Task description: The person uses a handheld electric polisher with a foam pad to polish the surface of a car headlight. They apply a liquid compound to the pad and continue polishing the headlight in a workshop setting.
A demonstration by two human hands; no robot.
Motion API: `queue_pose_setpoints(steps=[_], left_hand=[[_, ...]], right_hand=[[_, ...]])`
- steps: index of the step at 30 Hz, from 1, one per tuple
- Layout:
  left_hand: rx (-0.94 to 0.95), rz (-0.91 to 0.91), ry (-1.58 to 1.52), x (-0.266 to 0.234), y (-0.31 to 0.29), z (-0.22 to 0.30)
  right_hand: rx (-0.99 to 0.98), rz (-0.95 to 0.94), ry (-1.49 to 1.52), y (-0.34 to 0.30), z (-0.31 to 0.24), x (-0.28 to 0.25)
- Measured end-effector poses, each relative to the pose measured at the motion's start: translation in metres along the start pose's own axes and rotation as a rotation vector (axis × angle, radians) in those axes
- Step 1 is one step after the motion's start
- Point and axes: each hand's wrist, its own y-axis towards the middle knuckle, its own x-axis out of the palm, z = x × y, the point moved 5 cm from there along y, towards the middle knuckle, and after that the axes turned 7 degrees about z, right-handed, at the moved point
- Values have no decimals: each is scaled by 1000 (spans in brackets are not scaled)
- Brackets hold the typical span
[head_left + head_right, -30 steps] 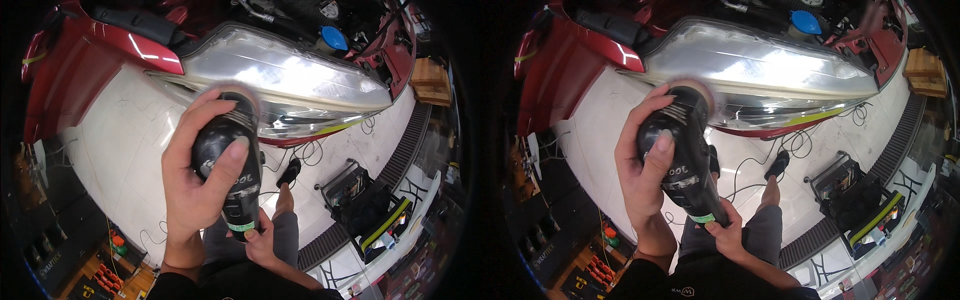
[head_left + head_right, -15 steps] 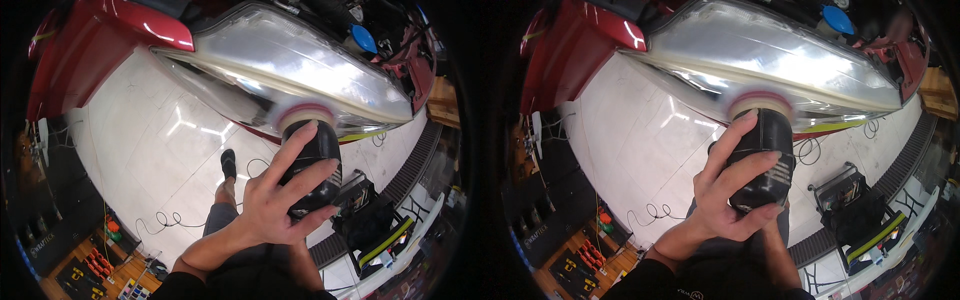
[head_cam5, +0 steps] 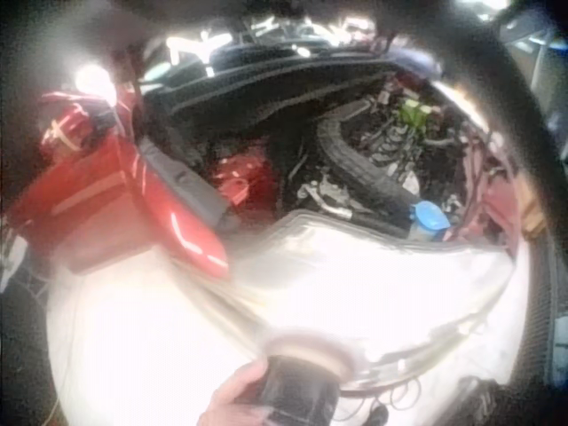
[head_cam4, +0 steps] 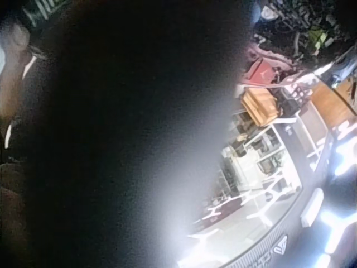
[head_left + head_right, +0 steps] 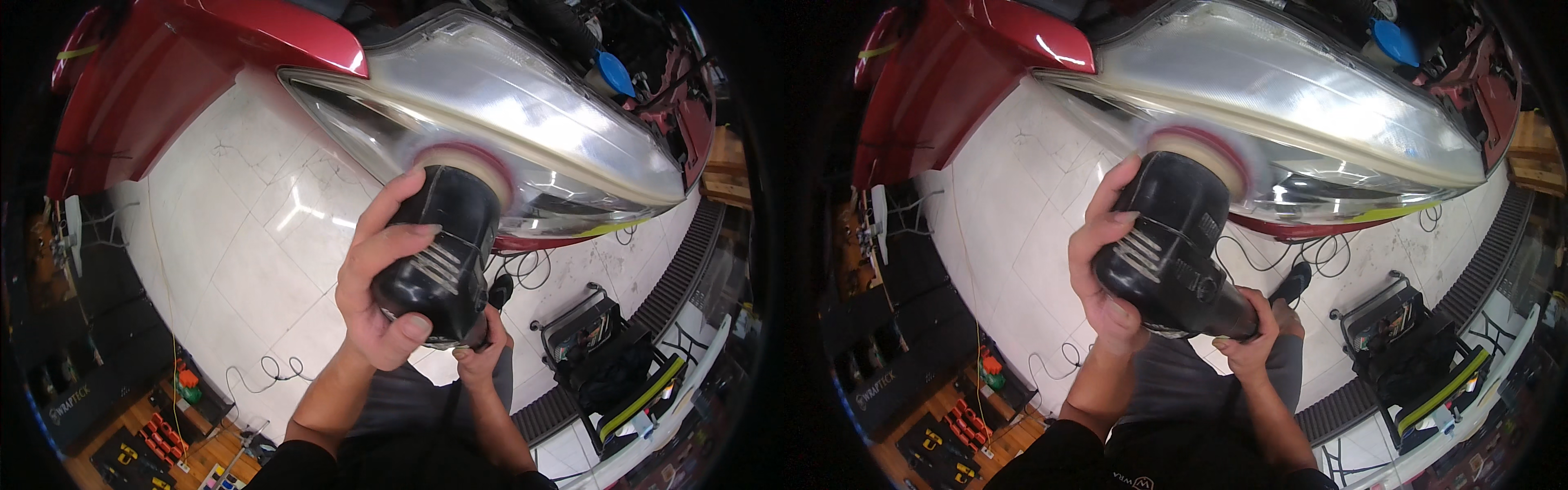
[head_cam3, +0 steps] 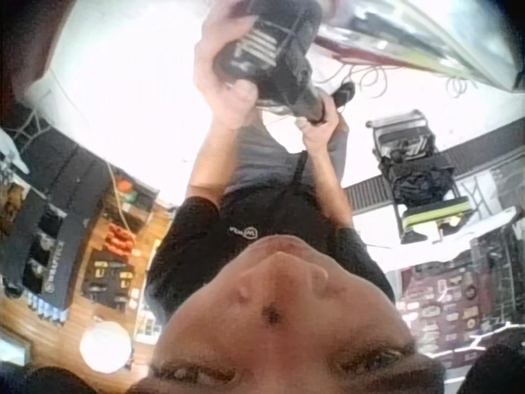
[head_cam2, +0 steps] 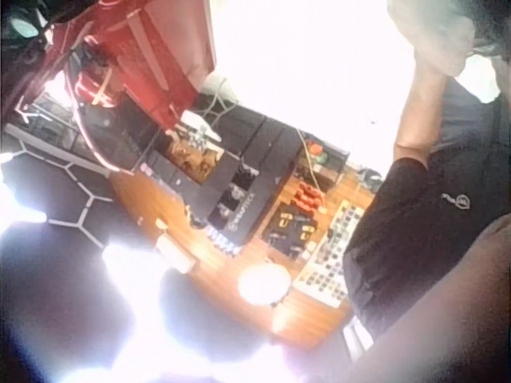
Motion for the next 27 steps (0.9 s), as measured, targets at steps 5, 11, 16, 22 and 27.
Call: queue_pose_setpoints(steps=[5,11,16,22,27], left_hand=[[-50,36,-83,-23,12,-12],[-131,33,-61,-53,25,-20],[-166,46,-107,-79,47,-29],[-178,27,-113,-79,52,-28],[-98,12,-91,-55,30,-14]], right_hand=[[-45,12,-57,-1,-6,21],[-41,-6,-24,3,-8,51],[-44,-38,-7,10,-11,82],[-24,0,7,5,-17,84],[-18,69,-2,-15,-1,62]])
